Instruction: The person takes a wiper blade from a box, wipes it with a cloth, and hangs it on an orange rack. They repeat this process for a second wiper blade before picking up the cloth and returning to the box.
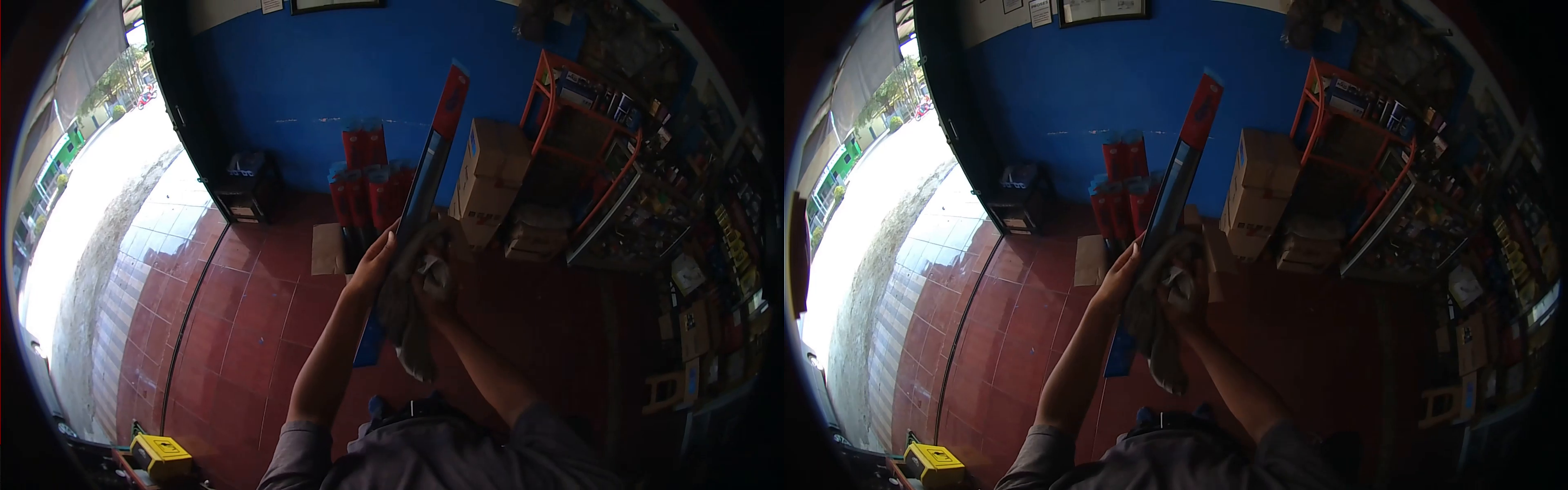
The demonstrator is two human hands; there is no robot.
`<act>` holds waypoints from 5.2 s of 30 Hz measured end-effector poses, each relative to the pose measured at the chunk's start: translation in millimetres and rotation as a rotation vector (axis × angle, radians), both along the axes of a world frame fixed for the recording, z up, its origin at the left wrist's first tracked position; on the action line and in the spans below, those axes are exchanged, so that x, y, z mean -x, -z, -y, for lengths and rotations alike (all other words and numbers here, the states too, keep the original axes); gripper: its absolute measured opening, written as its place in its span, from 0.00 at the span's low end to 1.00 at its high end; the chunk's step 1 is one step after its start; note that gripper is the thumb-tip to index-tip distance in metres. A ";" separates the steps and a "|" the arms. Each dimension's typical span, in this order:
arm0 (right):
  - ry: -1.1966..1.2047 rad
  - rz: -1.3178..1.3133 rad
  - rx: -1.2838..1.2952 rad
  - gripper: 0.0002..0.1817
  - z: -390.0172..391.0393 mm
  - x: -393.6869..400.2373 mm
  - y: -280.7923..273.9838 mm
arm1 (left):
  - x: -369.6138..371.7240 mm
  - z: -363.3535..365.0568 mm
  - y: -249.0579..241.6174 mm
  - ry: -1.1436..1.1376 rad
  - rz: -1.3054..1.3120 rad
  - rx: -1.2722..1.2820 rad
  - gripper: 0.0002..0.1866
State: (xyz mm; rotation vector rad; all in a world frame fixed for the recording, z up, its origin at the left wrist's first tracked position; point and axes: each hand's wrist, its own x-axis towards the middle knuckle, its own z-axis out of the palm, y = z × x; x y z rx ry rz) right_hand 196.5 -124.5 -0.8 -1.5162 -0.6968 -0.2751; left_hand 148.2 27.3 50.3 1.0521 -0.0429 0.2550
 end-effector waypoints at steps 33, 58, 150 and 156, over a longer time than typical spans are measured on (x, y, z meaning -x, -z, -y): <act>-0.232 -0.810 -0.303 0.39 5.9 -136.8 -165.1 | -30.2 46.5 -24.8 -0.384 -0.113 -0.863 0.31; -0.574 -0.836 -0.201 0.32 -61.1 -0.6 -86.7 | -45.1 -31.5 2.7 -1.382 -0.316 -0.641 0.49; 0.365 -0.334 0.359 0.35 543.9 -585.5 -33.2 | -641.4 485.6 17.8 0.310 -0.050 -1.002 0.20; 0.154 -0.312 0.075 0.33 557.1 -687.7 -35.5 | -723.0 507.4 21.0 0.263 -0.159 -0.761 0.16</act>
